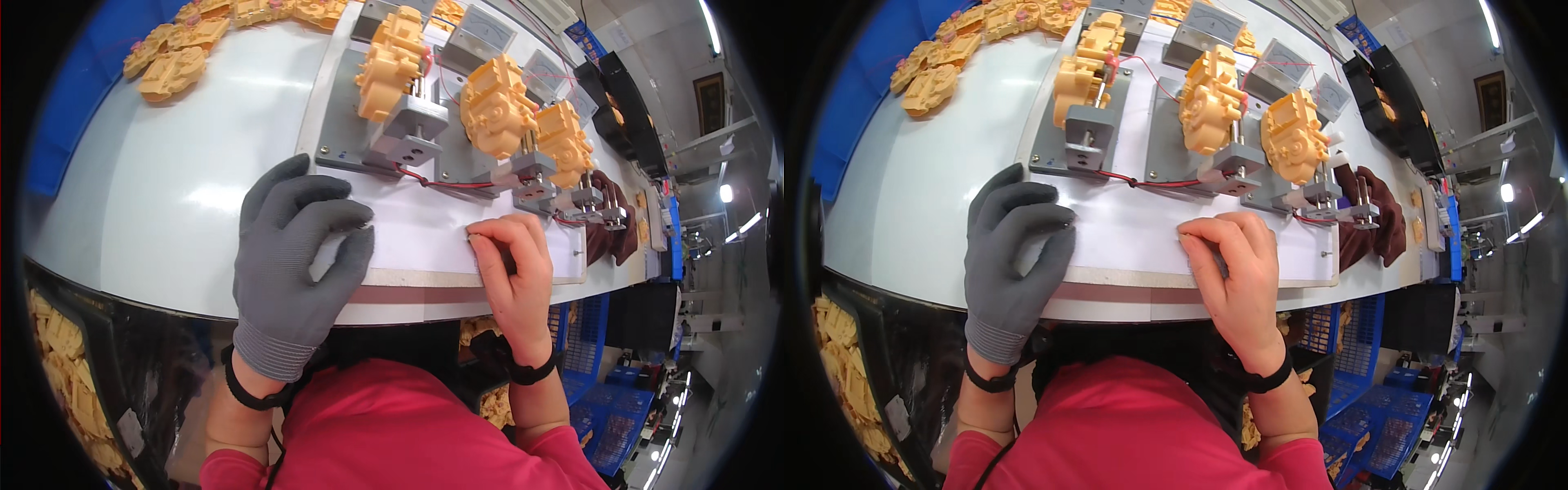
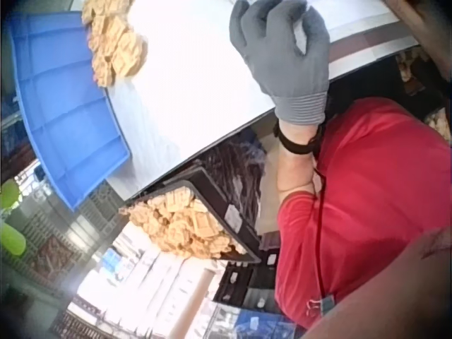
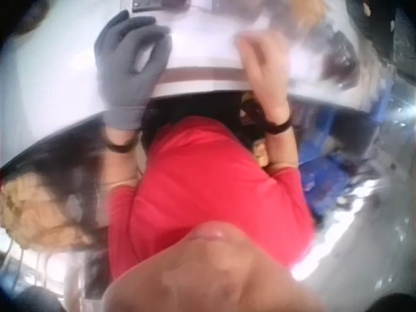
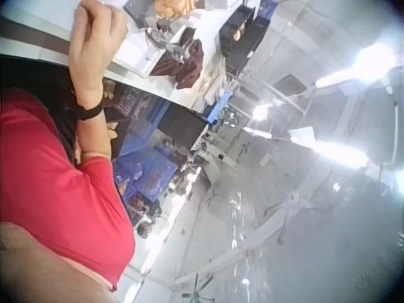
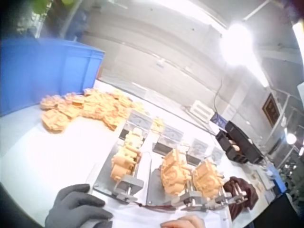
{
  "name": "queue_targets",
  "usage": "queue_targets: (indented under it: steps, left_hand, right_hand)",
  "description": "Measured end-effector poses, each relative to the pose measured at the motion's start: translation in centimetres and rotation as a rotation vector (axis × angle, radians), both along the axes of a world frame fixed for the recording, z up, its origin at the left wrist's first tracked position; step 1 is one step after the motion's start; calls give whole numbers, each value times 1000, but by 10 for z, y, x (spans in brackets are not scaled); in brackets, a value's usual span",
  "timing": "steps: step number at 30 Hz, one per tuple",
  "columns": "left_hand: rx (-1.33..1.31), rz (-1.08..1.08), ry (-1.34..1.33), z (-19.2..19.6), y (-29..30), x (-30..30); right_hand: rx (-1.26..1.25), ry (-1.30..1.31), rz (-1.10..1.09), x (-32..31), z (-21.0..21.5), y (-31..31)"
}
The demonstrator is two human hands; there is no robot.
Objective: The person places yellow plastic toy components into metal fixtures on a white board, then presses a button to activate the fixtures. They repeat this process for multiple components, removing them after activation and placing them into a blue bin. The person also adjusts the board and wipes it with a cloth during the process.
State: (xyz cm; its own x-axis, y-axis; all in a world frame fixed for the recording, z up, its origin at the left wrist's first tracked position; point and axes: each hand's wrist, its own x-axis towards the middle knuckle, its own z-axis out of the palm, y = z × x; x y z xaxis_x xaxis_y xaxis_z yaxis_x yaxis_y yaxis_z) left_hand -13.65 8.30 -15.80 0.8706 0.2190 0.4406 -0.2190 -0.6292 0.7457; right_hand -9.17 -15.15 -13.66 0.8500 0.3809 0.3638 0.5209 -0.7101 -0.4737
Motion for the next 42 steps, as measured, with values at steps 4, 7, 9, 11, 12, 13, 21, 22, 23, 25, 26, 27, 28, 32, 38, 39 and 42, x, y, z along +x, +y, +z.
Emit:
queue_targets:
  steps: [4,7,9,11,12,13,21,22,23,25,26,27,28,32,38,39,42]
  left_hand:
    - [24,-1,-14,3,1,2]
    - [45,10,-15,3,0,2]
    - [56,12,-16,3,1,3]
    - [71,6,-21,4,0,3]
    - [74,7,-16,4,1,3]
    - [76,6,-13,4,0,3]
    - [104,6,19,4,-1,1]
    - [103,6,23,4,-2,1]
    - [103,7,28,4,-2,1]
    - [108,13,18,5,-3,1]
    - [112,16,12,5,-4,1]
    - [112,23,15,4,-4,0]
    - [110,26,15,4,-4,0]
    - [89,31,22,4,-6,1]
    - [85,39,53,6,-6,-1]
    - [88,45,57,7,-6,-2]
    - [84,36,60,6,-6,-1]
  right_hand:
    - [43,-9,-46,-2,0,3]
    - [43,-32,-39,-1,0,4]
    - [44,-38,-37,-1,1,4]
    - [50,-55,-29,-1,0,4]
    - [53,-63,-26,-1,0,4]
    - [55,-68,-24,0,0,3]
    - [66,-94,-25,0,-2,3]
    - [68,-103,-24,0,-2,3]
    - [69,-111,-23,0,-1,3]
    - [69,-122,-23,0,-1,4]
    - [68,-123,-24,0,-1,4]
    - [67,-125,-24,0,-1,4]
    - [64,-136,-20,0,-1,4]
    - [56,-173,-11,2,-1,3]
    - [70,-178,-7,2,0,3]
    - [71,-181,-2,2,0,3]
    - [57,-190,-15,1,2,3]
